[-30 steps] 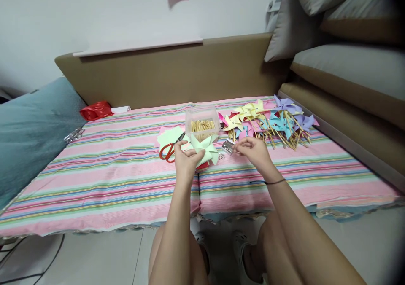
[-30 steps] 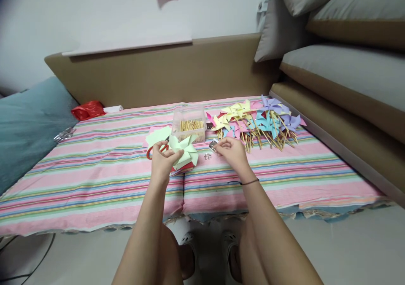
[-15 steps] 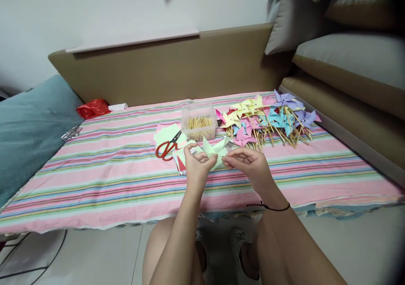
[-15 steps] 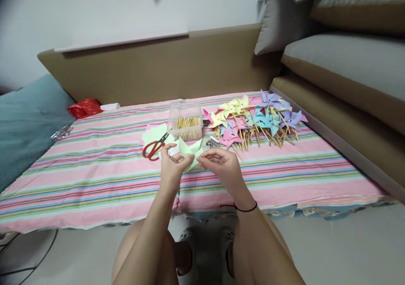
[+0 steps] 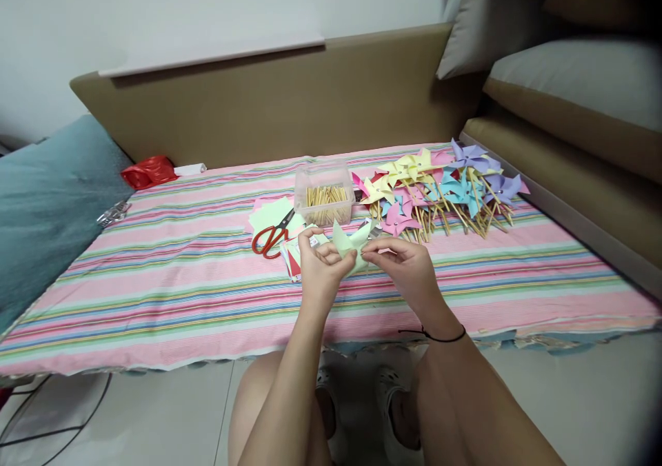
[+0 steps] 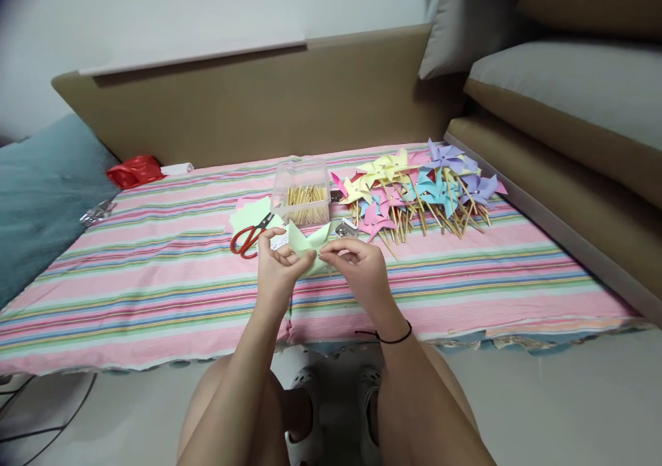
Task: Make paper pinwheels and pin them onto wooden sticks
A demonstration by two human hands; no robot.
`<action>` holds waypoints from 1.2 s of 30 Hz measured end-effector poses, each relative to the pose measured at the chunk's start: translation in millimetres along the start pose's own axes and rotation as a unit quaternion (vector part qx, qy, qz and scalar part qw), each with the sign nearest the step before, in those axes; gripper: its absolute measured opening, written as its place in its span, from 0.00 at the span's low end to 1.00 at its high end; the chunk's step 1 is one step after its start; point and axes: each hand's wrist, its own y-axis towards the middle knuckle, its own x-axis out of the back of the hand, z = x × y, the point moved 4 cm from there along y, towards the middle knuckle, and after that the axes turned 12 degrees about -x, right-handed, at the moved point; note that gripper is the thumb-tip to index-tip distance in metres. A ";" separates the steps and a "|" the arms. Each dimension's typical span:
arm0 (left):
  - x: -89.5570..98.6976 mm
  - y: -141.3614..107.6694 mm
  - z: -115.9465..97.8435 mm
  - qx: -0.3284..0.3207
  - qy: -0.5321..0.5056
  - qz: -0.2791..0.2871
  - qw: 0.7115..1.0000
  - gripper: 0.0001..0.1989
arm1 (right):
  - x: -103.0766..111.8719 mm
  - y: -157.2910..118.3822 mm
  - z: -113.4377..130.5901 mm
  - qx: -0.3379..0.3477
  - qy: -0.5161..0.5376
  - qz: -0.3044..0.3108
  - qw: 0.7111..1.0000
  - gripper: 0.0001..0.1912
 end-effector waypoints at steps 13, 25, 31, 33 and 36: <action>0.3 0.1 -1.6 0.005 0.005 -0.001 1.000 0.32 | -0.6 2.2 -2.0 0.010 -0.031 0.011 0.999 0.06; -0.5 -0.8 -1.9 0.004 -0.001 0.007 1.000 0.32 | 0.0 3.0 -4.6 -0.007 -0.041 0.015 0.999 0.05; -0.6 -0.5 -1.3 0.002 0.001 0.011 1.000 0.31 | -1.8 1.2 -2.5 -0.023 -0.013 0.007 1.000 0.09; -0.5 -0.3 -0.7 0.004 -0.002 0.011 1.000 0.31 | -3.7 0.9 -2.7 -0.044 0.030 0.010 0.999 0.12; -0.2 -0.2 -0.1 0.006 -0.003 0.008 1.000 0.32 | -5.9 1.1 -4.6 -0.074 0.093 0.000 0.993 0.22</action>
